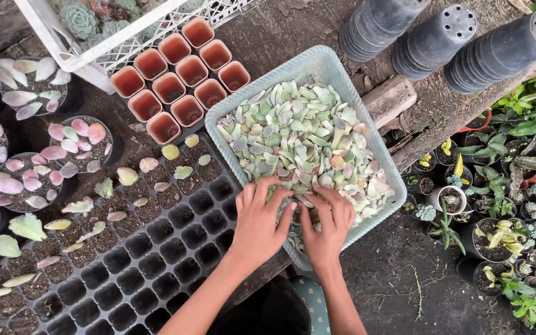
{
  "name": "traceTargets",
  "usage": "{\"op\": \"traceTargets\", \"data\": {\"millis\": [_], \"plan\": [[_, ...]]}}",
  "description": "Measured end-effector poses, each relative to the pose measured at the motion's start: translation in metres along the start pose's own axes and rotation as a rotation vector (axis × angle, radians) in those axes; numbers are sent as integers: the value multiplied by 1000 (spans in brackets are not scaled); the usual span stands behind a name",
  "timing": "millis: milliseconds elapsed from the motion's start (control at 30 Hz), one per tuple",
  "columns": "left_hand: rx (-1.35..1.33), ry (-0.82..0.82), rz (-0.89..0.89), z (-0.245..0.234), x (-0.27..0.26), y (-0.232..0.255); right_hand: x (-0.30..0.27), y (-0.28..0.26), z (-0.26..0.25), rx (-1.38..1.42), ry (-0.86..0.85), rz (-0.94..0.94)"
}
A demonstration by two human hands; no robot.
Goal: The person fills a seedling tray with soil from a large bag and places succulent leaves into the cells. The person repeatedly scoops soil and presses it into the tray, then arranges leaves from a container into the prepared cells.
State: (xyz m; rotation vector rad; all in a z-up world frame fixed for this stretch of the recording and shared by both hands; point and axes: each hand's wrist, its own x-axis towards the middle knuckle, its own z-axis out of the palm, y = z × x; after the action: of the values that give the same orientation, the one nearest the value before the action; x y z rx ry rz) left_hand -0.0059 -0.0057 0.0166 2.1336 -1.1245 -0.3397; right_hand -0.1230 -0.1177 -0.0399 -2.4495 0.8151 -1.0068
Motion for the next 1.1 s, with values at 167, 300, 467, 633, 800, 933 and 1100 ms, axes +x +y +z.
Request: {"op": "traceTargets", "data": {"millis": [167, 300, 467, 633, 800, 933, 1100], "plan": [[-289, -74, -201, -2, 0, 19, -14, -9, -3, -3, 118, -46], [-776, -116, -482, 10, -1, 23, -14, -18, -11, 213, 85, 62], [-837, 13, -500, 3, -2, 31, -4, -28, -28, 268, -79, 15], [-850, 103, -450, -11, -7, 26, 0, -31, -42, 273, -152, 82], [-727, 74, -183, -30, -36, 21, 13, -54, -64, 584, -395, 239], [-680, 126, -154, -54, -71, 9, 32, -90, -69, 705, -535, 240], [-796, 228, -233, -87, -143, -11, 18, -130, -51, 945, -844, 417]]}}
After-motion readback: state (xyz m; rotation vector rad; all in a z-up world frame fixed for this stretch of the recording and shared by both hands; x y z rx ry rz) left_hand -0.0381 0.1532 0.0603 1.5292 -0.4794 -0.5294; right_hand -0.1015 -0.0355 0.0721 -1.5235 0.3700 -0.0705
